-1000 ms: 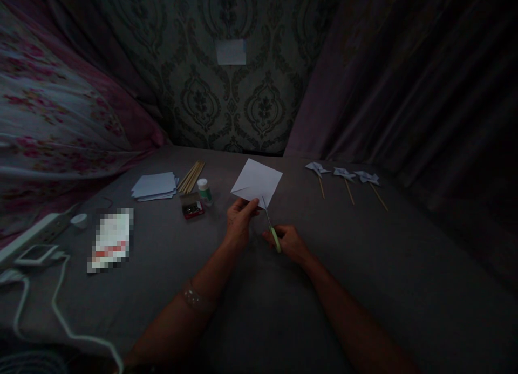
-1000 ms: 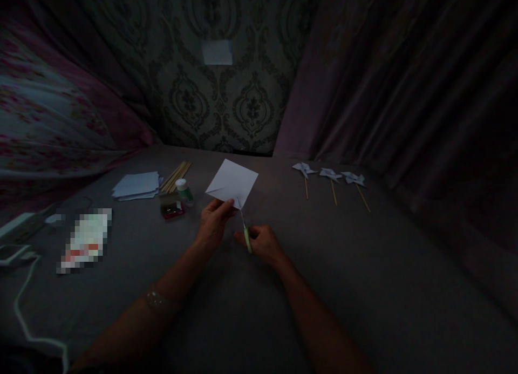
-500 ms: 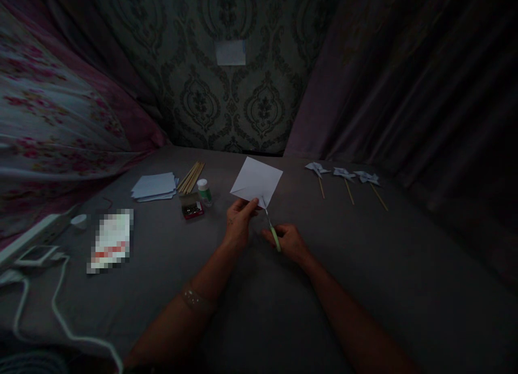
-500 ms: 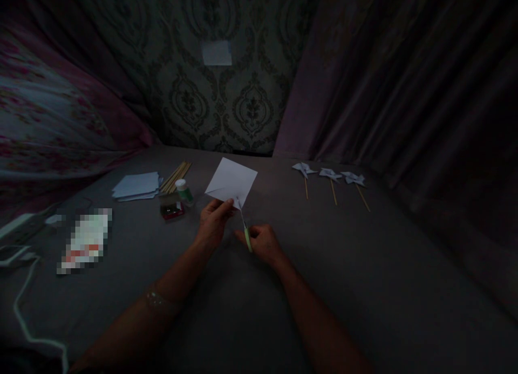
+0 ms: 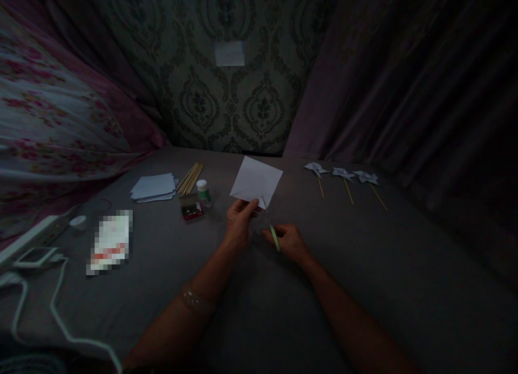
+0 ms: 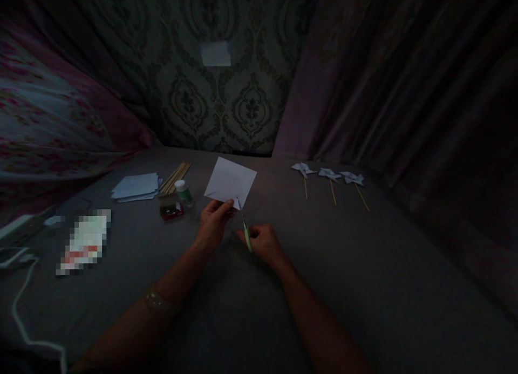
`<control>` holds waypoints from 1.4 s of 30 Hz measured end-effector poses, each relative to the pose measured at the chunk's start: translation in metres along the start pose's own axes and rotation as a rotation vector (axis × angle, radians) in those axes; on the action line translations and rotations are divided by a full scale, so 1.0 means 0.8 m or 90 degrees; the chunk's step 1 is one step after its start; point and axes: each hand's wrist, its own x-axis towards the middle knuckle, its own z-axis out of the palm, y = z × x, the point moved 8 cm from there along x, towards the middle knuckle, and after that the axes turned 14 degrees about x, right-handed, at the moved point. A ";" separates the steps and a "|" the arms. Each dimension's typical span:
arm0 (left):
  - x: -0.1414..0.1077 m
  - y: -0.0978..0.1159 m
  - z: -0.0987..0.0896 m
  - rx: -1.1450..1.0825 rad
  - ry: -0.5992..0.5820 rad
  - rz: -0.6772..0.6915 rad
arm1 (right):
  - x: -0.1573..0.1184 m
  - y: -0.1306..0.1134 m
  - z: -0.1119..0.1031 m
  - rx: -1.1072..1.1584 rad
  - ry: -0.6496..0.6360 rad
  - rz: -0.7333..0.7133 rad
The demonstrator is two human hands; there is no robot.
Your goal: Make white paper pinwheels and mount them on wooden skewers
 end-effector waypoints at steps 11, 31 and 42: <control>-0.008 -0.010 0.015 0.026 -0.053 -0.024 | 0.003 -0.006 -0.005 0.012 0.008 -0.062; -0.010 -0.013 0.015 0.012 -0.046 -0.037 | 0.001 -0.011 -0.009 -0.030 0.040 -0.090; -0.012 -0.013 0.018 -0.035 -0.052 -0.074 | 0.000 -0.022 -0.008 -0.033 0.044 -0.103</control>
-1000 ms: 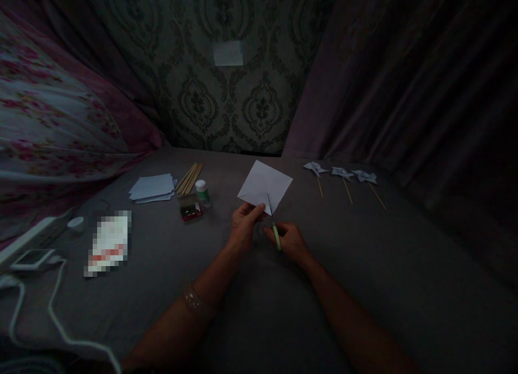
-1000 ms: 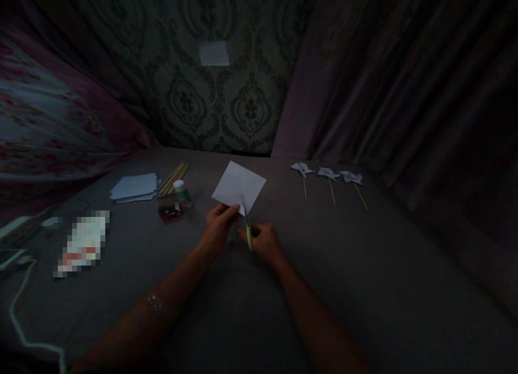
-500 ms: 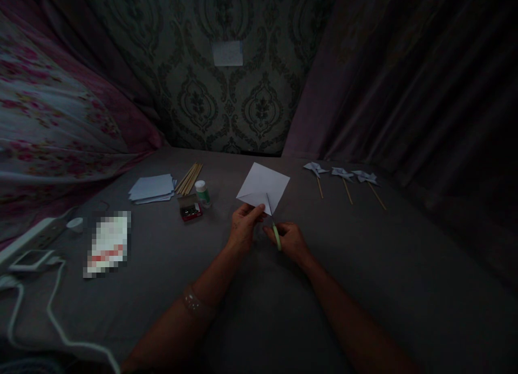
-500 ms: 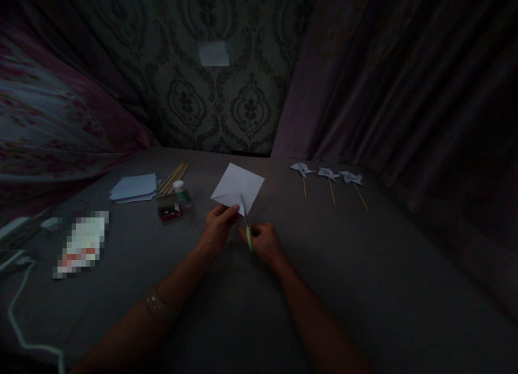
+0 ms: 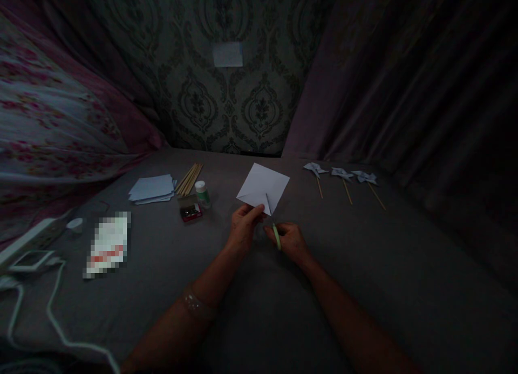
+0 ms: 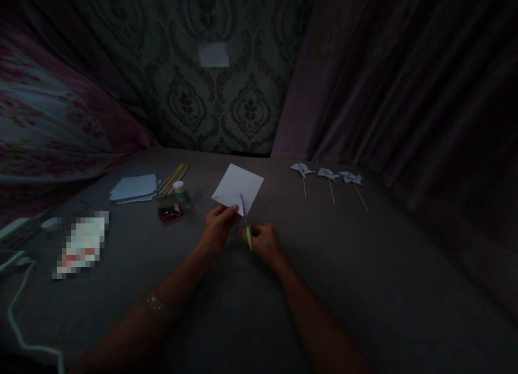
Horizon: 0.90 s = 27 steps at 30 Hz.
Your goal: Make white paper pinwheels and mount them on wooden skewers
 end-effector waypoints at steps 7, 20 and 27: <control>0.001 -0.003 -0.001 -0.016 -0.006 -0.018 | 0.000 0.001 0.000 0.007 -0.003 0.014; 0.000 -0.003 0.000 -0.022 -0.007 -0.019 | 0.000 0.006 -0.002 0.006 0.006 0.014; 0.000 -0.004 0.001 -0.015 -0.010 -0.032 | 0.000 0.007 -0.001 0.006 0.003 0.025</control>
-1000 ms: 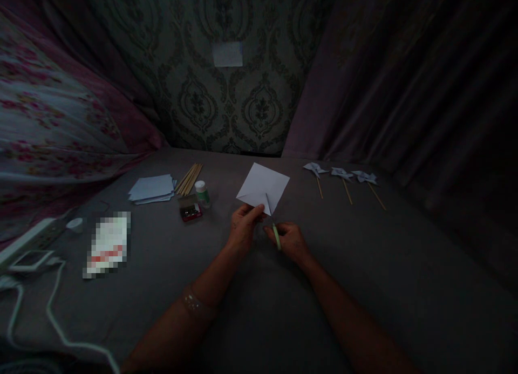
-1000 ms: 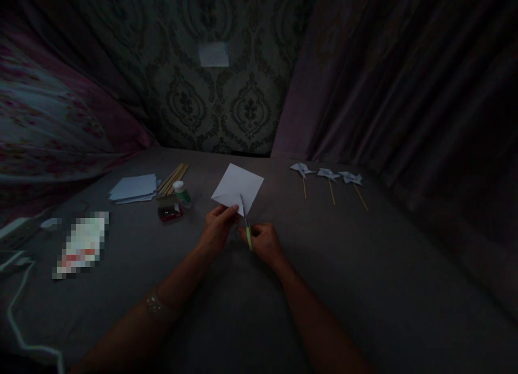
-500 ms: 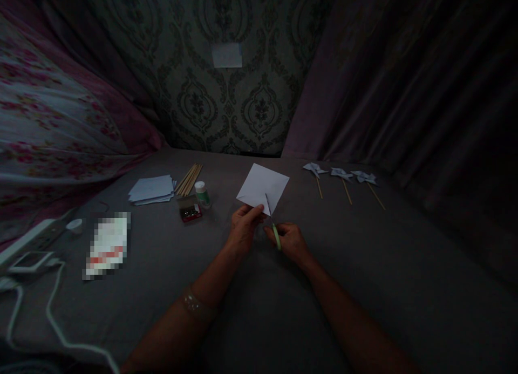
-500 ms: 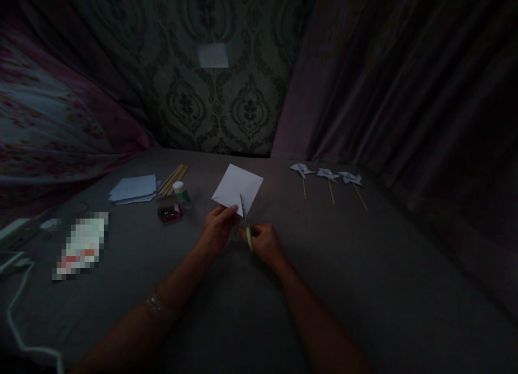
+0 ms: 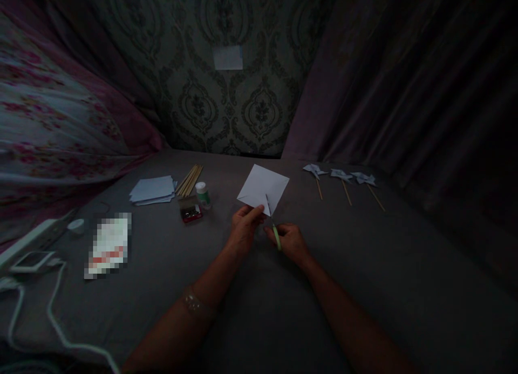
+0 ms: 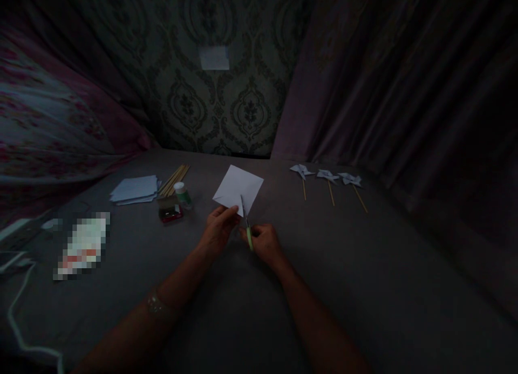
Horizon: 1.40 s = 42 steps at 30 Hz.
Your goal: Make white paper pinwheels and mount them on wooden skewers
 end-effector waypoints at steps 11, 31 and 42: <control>0.006 -0.001 -0.005 -0.016 0.011 0.013 | -0.001 0.016 -0.003 -0.012 0.016 0.062; 0.031 -0.020 -0.015 0.329 -0.083 0.052 | -0.045 0.018 -0.185 -0.622 -0.021 0.380; 0.030 -0.005 -0.019 0.695 -0.014 0.213 | -0.062 0.007 -0.165 -0.605 0.005 0.376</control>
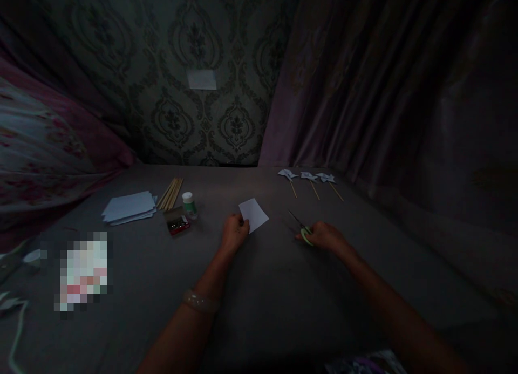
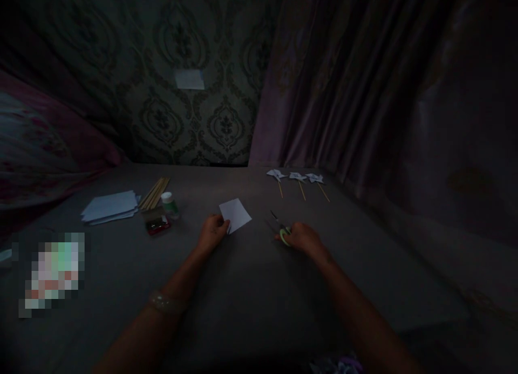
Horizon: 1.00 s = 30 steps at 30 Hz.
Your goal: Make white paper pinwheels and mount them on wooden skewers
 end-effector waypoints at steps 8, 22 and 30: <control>-0.006 0.010 -0.033 0.062 0.190 0.004 | -0.003 -0.060 0.018 0.075 0.054 -0.069; -0.018 0.039 0.023 -0.504 -0.113 -0.067 | -0.030 -0.157 0.043 0.076 0.144 -0.212; -0.018 0.045 0.027 -0.477 -0.156 -0.004 | -0.009 -0.158 0.059 0.214 -0.052 -0.276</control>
